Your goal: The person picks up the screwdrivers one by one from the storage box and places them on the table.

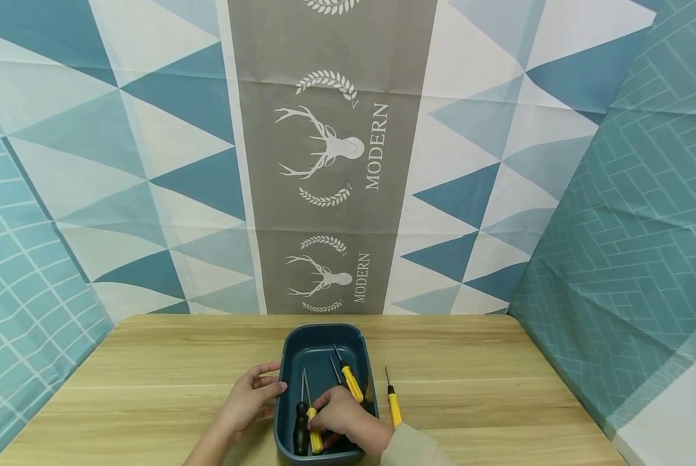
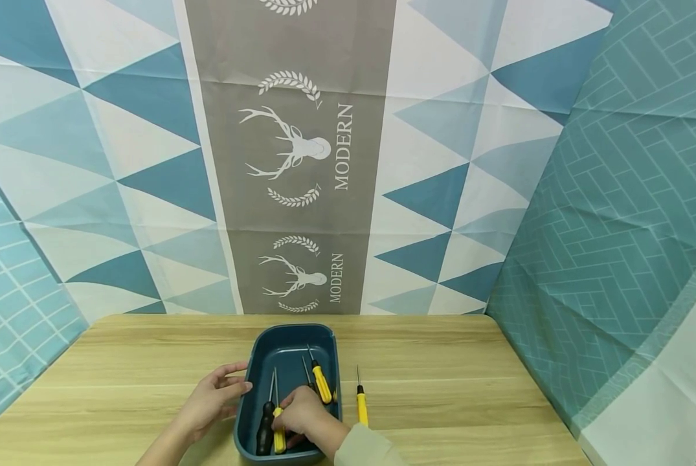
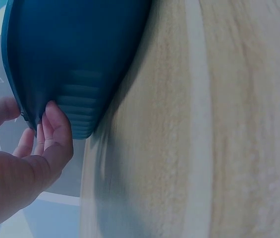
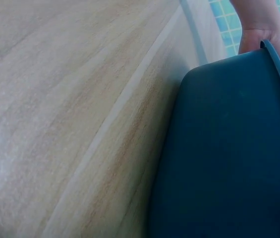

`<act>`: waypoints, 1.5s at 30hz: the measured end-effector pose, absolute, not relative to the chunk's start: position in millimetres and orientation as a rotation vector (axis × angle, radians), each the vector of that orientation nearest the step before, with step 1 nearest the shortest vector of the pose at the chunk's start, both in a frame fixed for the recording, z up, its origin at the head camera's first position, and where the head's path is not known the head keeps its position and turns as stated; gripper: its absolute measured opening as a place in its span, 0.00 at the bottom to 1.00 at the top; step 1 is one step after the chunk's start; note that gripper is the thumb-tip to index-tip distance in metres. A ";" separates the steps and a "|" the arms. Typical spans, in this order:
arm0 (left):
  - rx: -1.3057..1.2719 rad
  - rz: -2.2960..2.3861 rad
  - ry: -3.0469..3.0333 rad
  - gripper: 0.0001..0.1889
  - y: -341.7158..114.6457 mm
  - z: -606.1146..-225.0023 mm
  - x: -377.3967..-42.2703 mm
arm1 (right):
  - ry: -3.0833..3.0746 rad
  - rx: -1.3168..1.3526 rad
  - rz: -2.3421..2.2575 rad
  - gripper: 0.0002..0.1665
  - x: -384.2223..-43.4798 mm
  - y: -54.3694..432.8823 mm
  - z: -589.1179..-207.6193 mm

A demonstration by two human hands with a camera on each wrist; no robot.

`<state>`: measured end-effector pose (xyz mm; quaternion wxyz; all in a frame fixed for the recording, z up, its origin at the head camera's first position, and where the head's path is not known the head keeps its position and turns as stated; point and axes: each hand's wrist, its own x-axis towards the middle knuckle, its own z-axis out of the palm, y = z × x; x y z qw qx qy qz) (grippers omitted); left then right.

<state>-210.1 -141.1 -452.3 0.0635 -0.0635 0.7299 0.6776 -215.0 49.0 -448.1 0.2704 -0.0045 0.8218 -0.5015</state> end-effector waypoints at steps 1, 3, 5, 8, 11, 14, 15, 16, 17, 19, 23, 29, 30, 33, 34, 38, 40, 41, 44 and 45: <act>-0.192 2.047 2.204 0.27 -140.9 -451.9 -209.8 | 2.218 -0.012 -1.346 0.12 -214.9 49.1 -448.0; -0.193 2.046 2.205 0.27 -140.6 -451.5 -209.1 | 2.230 -0.015 -1.329 0.12 -214.8 49.0 -447.1; -0.196 2.045 2.206 0.27 -140.4 -451.2 -208.6 | 2.241 -0.022 -1.312 0.11 -214.7 49.1 -446.1; -0.195 2.045 2.210 0.27 -139.9 -451.2 -208.6 | 2.260 -0.031 -1.291 0.11 -214.1 48.8 -443.8; -0.200 2.044 2.214 0.27 -139.7 -451.4 -209.0 | 2.284 -0.036 -1.275 0.11 -213.4 47.8 -442.1; -0.205 2.043 2.222 0.27 -139.5 -451.5 -209.8 | 2.314 -0.039 -1.252 0.11 -213.7 46.3 -440.7; -0.210 2.043 2.223 0.27 -139.4 -451.4 -209.9 | 2.325 -0.040 -1.243 0.11 -214.1 45.8 -440.3; -0.211 2.044 2.224 0.26 -139.4 -451.3 -210.0 | 2.333 -0.039 -1.234 0.12 -214.4 45.2 -439.7; -0.209 2.045 2.225 0.26 -139.4 -451.3 -210.3 | 2.341 -0.039 -1.226 0.12 -214.8 44.6 -439.2; -0.206 2.047 2.224 0.27 -139.6 -451.1 -210.6 | 2.347 -0.043 -1.215 0.12 -215.4 43.8 -438.4; -0.208 2.042 2.229 0.27 -140.0 -450.6 -210.2 | 2.336 -0.051 -1.203 0.11 -216.3 43.5 -438.6; -0.210 2.035 2.229 0.27 -140.0 -449.4 -209.4 | 2.273 -0.028 -1.244 0.10 -218.0 45.4 -441.3; -0.210 2.034 2.228 0.27 -140.0 -449.3 -209.4 | 2.258 -0.022 -1.252 0.10 -218.3 45.9 -441.4; -0.209 2.034 2.225 0.27 -140.0 -449.6 -209.5 | 2.231 -0.015 -1.269 0.11 -218.8 47.7 -441.4; -0.210 2.035 2.225 0.27 -140.0 -449.7 -209.5 | 2.229 -0.014 -1.264 0.11 -218.8 48.2 -441.2; -0.210 2.036 2.225 0.27 -139.7 -449.6 -209.7 | 2.232 -0.014 -1.254 0.10 -218.1 50.6 -440.7; -0.211 2.036 2.229 0.27 -139.3 -449.3 -209.6 | 2.229 -0.009 -1.245 0.09 -217.8 51.9 -440.4; -0.212 2.037 2.231 0.26 -139.2 -449.2 -209.5 | 2.225 -0.006 -1.251 0.08 -217.5 52.5 -440.3; -0.219 2.038 2.235 0.26 -139.0 -449.2 -209.6 | 2.207 0.008 -1.272 0.10 -217.6 54.1 -439.5; -0.220 2.037 2.236 0.26 -139.1 -449.5 -209.5 | 2.202 0.016 -1.282 0.10 -217.8 54.7 -439.4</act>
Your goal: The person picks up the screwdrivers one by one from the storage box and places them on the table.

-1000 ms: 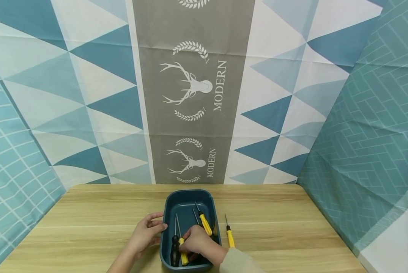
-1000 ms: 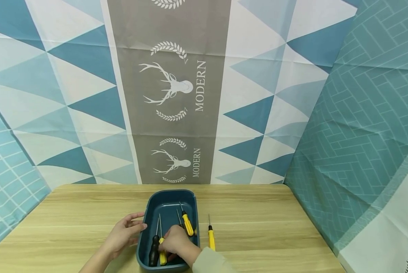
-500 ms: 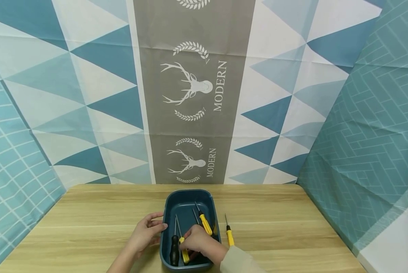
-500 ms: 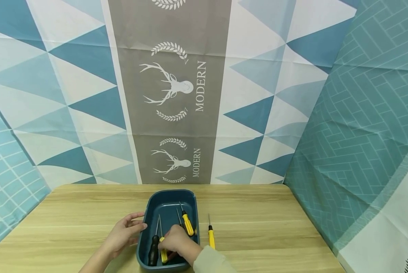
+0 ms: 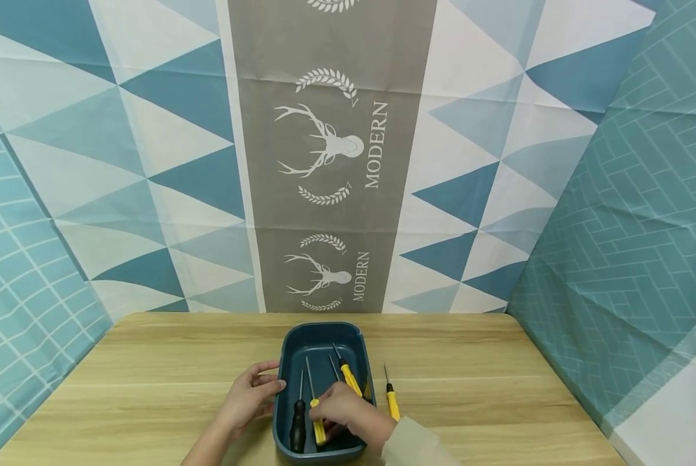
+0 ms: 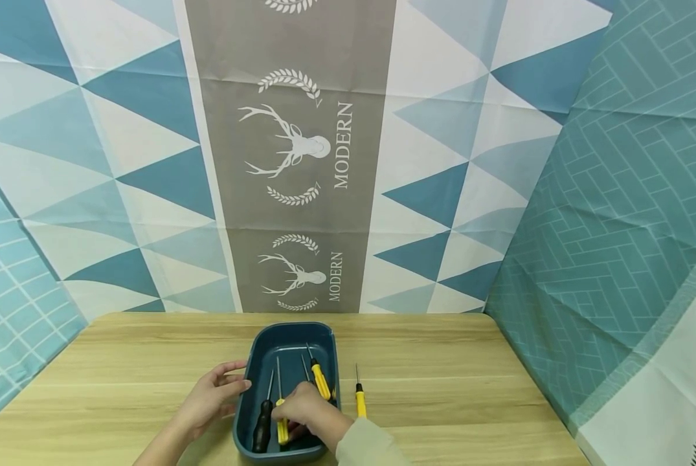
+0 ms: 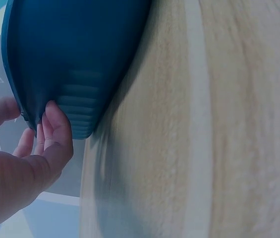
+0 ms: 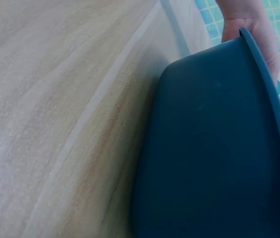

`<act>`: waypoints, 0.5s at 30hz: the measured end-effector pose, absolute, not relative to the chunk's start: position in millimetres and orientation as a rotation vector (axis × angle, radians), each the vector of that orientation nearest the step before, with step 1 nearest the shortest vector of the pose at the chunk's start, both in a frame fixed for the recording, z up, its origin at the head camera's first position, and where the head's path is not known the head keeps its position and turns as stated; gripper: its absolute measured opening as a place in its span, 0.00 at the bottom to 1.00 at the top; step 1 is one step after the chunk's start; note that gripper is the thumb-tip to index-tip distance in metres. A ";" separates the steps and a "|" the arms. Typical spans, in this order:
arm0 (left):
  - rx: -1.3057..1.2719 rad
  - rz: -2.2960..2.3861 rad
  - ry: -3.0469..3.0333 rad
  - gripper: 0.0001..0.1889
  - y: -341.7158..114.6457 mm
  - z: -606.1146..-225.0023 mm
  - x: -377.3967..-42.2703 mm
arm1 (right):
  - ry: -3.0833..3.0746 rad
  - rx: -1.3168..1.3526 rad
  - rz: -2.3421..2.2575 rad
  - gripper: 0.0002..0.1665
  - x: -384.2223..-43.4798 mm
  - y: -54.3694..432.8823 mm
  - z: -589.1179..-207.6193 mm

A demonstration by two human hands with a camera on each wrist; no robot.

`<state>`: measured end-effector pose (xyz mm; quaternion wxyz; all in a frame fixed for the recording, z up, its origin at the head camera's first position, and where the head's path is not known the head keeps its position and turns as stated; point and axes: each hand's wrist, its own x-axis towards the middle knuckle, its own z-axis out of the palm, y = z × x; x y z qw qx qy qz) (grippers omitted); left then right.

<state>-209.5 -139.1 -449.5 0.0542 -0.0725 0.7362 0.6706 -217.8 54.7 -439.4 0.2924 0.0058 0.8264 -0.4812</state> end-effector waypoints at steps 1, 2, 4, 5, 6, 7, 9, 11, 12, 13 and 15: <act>-0.220 2.035 2.237 0.26 -139.2 -449.5 -209.6 | 2.200 0.022 -1.293 0.11 -218.1 55.3 -438.9; -0.222 2.034 2.238 0.26 -139.2 -449.5 -209.8 | 2.195 0.030 -1.308 0.12 -218.2 56.0 -438.4; -0.227 2.028 2.243 0.26 -139.1 -449.4 -209.9 | 2.188 0.051 -1.333 0.13 -218.5 57.2 -437.2; -0.228 2.027 2.244 0.26 -139.0 -449.4 -209.9 | 2.186 0.061 -1.344 0.13 -218.4 57.9 -436.6; -0.229 2.026 2.244 0.26 -139.0 -449.3 -209.7 | 2.183 0.069 -1.353 0.13 -218.4 58.6 -436.1; -0.230 2.025 2.244 0.26 -139.0 -449.0 -209.5 | 2.179 0.074 -1.364 0.13 -218.2 59.2 -435.6; -0.233 2.027 2.244 0.26 -138.8 -448.6 -208.9 | 2.171 0.087 -1.380 0.13 -217.9 60.5 -435.0; -0.230 2.031 2.244 0.26 -138.7 -448.2 -208.5 | 2.163 0.089 -1.397 0.12 -217.8 61.9 -435.0; -0.229 2.032 2.246 0.26 -138.7 -447.9 -208.2 | 2.154 0.089 -1.410 0.12 -217.9 62.6 -435.4; -0.228 2.034 2.247 0.26 -138.7 -447.7 -208.0 | 2.143 0.089 -1.426 0.11 -217.9 63.2 -435.7; -0.227 2.036 2.249 0.26 -138.5 -447.8 -208.0 | 2.121 0.084 -1.455 0.11 -217.8 64.5 -435.9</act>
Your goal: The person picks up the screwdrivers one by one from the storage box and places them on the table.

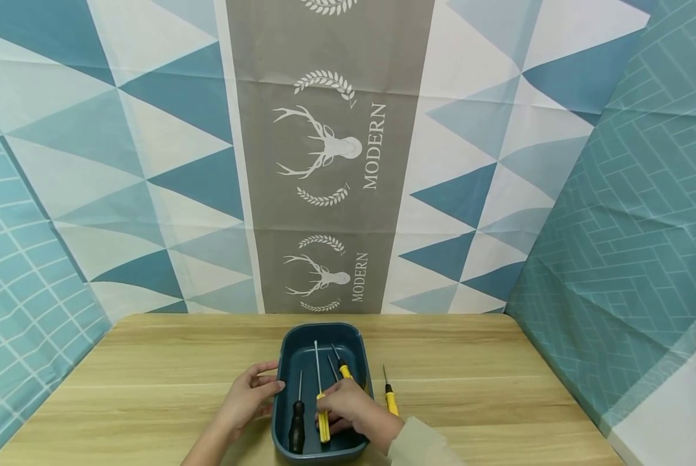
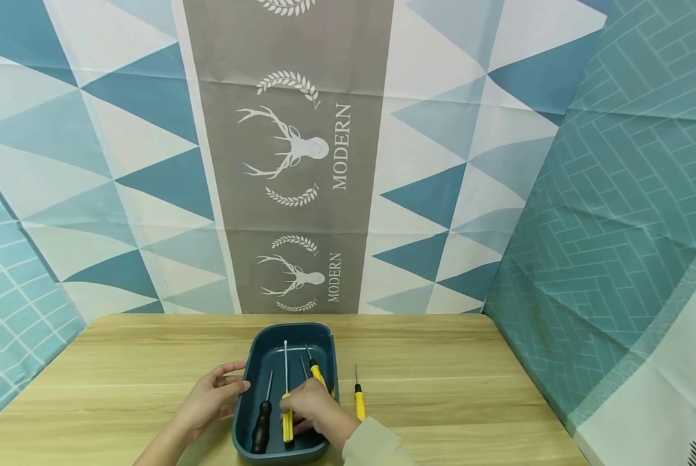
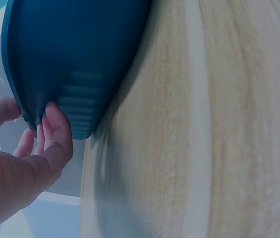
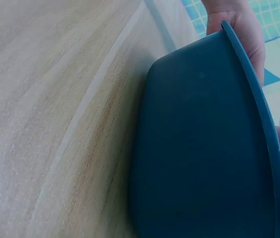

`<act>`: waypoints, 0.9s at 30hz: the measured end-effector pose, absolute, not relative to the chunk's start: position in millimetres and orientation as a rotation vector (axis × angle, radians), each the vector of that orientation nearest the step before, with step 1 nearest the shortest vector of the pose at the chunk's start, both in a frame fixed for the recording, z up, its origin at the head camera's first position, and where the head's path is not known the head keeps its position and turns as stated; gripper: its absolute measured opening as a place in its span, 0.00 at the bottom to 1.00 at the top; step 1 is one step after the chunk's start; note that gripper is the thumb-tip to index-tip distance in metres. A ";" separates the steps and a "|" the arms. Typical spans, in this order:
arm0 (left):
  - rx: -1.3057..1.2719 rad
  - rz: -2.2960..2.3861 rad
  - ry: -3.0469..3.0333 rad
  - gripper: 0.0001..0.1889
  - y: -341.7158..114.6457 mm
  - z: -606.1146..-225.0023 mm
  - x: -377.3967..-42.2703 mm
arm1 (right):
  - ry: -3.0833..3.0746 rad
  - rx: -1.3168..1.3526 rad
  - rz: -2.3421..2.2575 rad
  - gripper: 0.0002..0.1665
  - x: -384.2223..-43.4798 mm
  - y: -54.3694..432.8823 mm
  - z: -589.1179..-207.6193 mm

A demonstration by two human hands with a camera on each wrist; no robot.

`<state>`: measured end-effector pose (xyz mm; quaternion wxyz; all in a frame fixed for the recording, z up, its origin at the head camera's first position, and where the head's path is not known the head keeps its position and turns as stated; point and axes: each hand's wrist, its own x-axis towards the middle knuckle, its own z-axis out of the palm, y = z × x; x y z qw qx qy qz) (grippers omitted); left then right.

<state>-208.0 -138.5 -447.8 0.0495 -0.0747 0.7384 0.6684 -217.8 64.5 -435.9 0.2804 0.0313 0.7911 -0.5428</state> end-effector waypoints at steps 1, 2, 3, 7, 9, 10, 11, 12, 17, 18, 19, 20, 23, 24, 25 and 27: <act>-0.225 2.037 2.251 0.27 -138.4 -447.8 -208.2 | 2.107 0.078 -1.471 0.11 -217.9 65.1 -435.9; -0.227 2.036 2.252 0.27 -138.4 -447.8 -208.2 | 2.091 0.076 -1.487 0.12 -218.0 65.7 -436.0; -0.231 2.035 2.251 0.26 -138.3 -447.7 -208.2 | 2.076 0.075 -1.500 0.12 -218.1 66.2 -436.1; -0.235 2.036 2.247 0.27 -138.2 -447.9 -208.6 | 2.038 0.067 -1.537 0.13 -218.0 67.8 -436.6; -0.233 2.040 2.241 0.27 -138.2 -448.0 -208.5 | 2.031 0.070 -1.543 0.14 -218.4 68.2 -437.3; -0.229 2.040 2.243 0.27 -138.2 -448.1 -208.6 | 2.033 0.069 -1.544 0.14 -218.4 68.4 -437.4; -0.228 2.042 2.239 0.27 -138.2 -448.1 -208.4 | 2.035 0.068 -1.543 0.15 -218.5 68.5 -437.5; -0.228 2.043 2.237 0.27 -138.2 -448.2 -208.2 | 2.039 0.069 -1.542 0.15 -218.6 68.6 -437.6; -0.235 2.043 2.240 0.26 -138.5 -449.1 -208.1 | 2.048 0.061 -1.535 0.16 -218.3 68.7 -436.2; -0.236 2.041 2.244 0.26 -138.5 -449.2 -208.4 | 2.053 0.063 -1.532 0.16 -218.2 68.8 -435.6; -0.237 2.038 2.248 0.26 -138.5 -449.3 -208.7 | 2.056 0.065 -1.533 0.16 -218.0 68.9 -434.9; -0.239 2.035 2.249 0.26 -138.6 -449.3 -208.9 | 2.061 0.069 -1.532 0.16 -217.9 69.0 -434.0; -0.245 2.026 2.254 0.26 -138.6 -449.9 -209.7 | 2.071 0.084 -1.537 0.16 -217.4 69.8 -431.7; -0.246 2.027 2.251 0.26 -138.6 -450.2 -209.9 | 2.074 0.088 -1.537 0.16 -217.4 70.0 -431.1; -0.247 2.025 2.252 0.26 -138.7 -450.6 -210.2 | 2.074 0.091 -1.541 0.16 -217.5 70.4 -430.4; -0.248 2.022 2.254 0.25 -138.7 -451.6 -210.8 | 2.070 0.093 -1.550 0.16 -217.2 71.0 -429.0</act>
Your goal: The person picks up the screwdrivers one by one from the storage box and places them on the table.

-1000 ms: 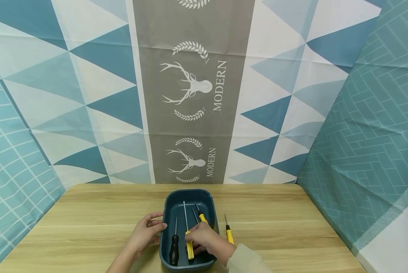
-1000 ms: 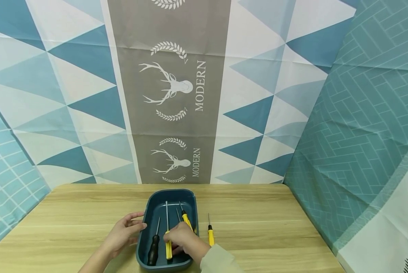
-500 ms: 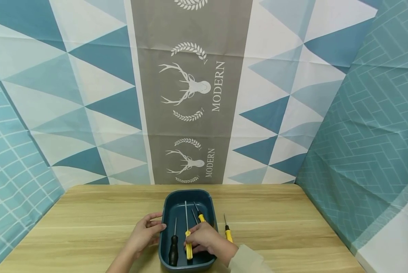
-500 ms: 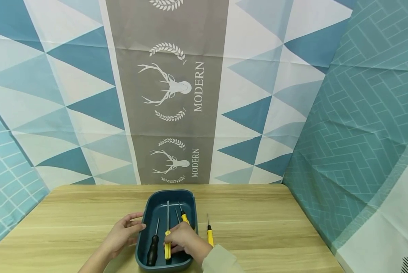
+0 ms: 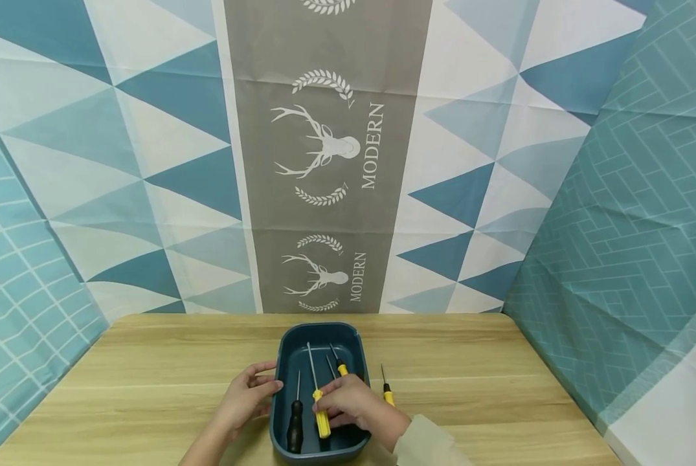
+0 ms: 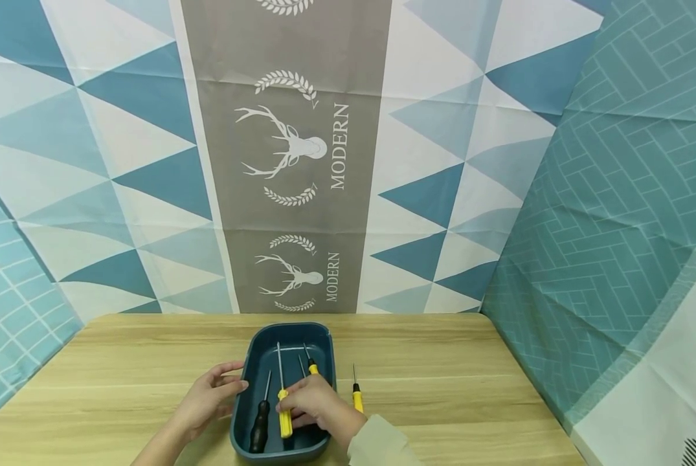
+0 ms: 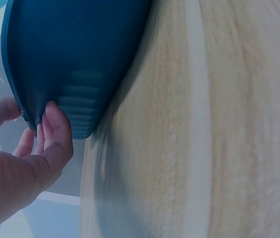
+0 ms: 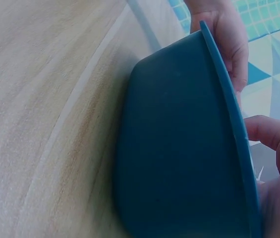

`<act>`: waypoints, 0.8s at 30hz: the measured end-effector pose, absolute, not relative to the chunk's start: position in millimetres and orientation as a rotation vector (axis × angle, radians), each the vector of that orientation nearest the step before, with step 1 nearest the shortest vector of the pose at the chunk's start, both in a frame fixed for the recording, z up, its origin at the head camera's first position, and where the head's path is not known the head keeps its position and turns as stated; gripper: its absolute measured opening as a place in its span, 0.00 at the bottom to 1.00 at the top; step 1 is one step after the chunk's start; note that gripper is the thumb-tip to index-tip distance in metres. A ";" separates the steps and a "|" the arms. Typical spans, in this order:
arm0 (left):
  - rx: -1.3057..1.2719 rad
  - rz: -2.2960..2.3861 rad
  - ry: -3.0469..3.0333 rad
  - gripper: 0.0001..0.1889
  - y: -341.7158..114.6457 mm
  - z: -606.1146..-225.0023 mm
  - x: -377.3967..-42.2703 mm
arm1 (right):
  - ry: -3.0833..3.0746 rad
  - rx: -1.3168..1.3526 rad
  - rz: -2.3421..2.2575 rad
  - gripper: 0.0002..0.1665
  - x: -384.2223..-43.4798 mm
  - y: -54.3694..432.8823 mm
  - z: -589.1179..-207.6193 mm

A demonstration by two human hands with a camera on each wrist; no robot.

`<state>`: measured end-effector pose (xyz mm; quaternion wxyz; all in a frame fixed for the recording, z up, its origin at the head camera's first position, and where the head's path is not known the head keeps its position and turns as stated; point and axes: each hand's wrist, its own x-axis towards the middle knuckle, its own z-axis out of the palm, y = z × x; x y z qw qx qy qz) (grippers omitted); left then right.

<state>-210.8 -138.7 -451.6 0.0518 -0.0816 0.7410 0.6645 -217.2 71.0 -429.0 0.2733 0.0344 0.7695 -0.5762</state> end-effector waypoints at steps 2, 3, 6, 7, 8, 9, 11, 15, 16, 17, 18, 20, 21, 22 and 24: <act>-0.247 2.022 2.256 0.25 -138.9 -452.2 -211.4 | 2.068 0.091 -1.557 0.15 -217.0 71.5 -427.6; -0.246 2.023 2.256 0.25 -139.0 -452.4 -211.6 | 2.069 0.089 -1.559 0.15 -216.9 71.7 -427.1; -0.246 2.023 2.258 0.25 -139.3 -453.0 -211.9 | 2.071 0.083 -1.569 0.15 -216.1 72.4 -425.2; -0.246 2.024 2.256 0.25 -139.4 -452.9 -211.9 | 2.072 0.081 -1.571 0.15 -216.0 72.7 -424.5; -0.247 2.024 2.255 0.25 -139.6 -452.8 -211.8 | 2.073 0.077 -1.575 0.15 -215.8 73.1 -423.7; -0.245 2.024 2.254 0.25 -139.6 -452.4 -211.7 | 2.076 0.070 -1.577 0.15 -215.5 73.5 -422.6; -0.244 2.021 2.256 0.25 -139.8 -451.6 -211.5 | 2.077 0.057 -1.587 0.16 -215.4 74.7 -420.4; -0.236 2.025 2.256 0.25 -139.9 -449.7 -211.0 | 2.073 0.026 -1.605 0.17 -215.2 77.5 -416.7; -0.234 2.026 2.258 0.25 -139.8 -449.4 -210.9 | 2.072 0.022 -1.609 0.17 -215.3 78.0 -416.1; -0.231 2.030 2.257 0.25 -139.8 -449.3 -210.7 | 2.072 0.017 -1.611 0.17 -215.7 78.4 -416.2; -0.229 2.033 2.257 0.25 -139.8 -449.2 -210.6 | 2.073 0.017 -1.614 0.17 -215.8 78.7 -416.2; -0.221 2.038 2.256 0.25 -139.7 -449.4 -210.4 | 2.076 0.017 -1.618 0.17 -215.9 79.5 -416.5; -0.219 2.039 2.255 0.25 -139.8 -449.6 -210.3 | 2.078 0.019 -1.621 0.17 -215.8 79.7 -416.6; -0.219 2.038 2.255 0.25 -139.8 -449.8 -210.3 | 2.084 0.020 -1.621 0.18 -215.7 80.0 -416.7; -0.221 2.038 2.250 0.25 -139.9 -450.4 -210.5 | 2.091 0.022 -1.624 0.18 -215.1 80.6 -416.2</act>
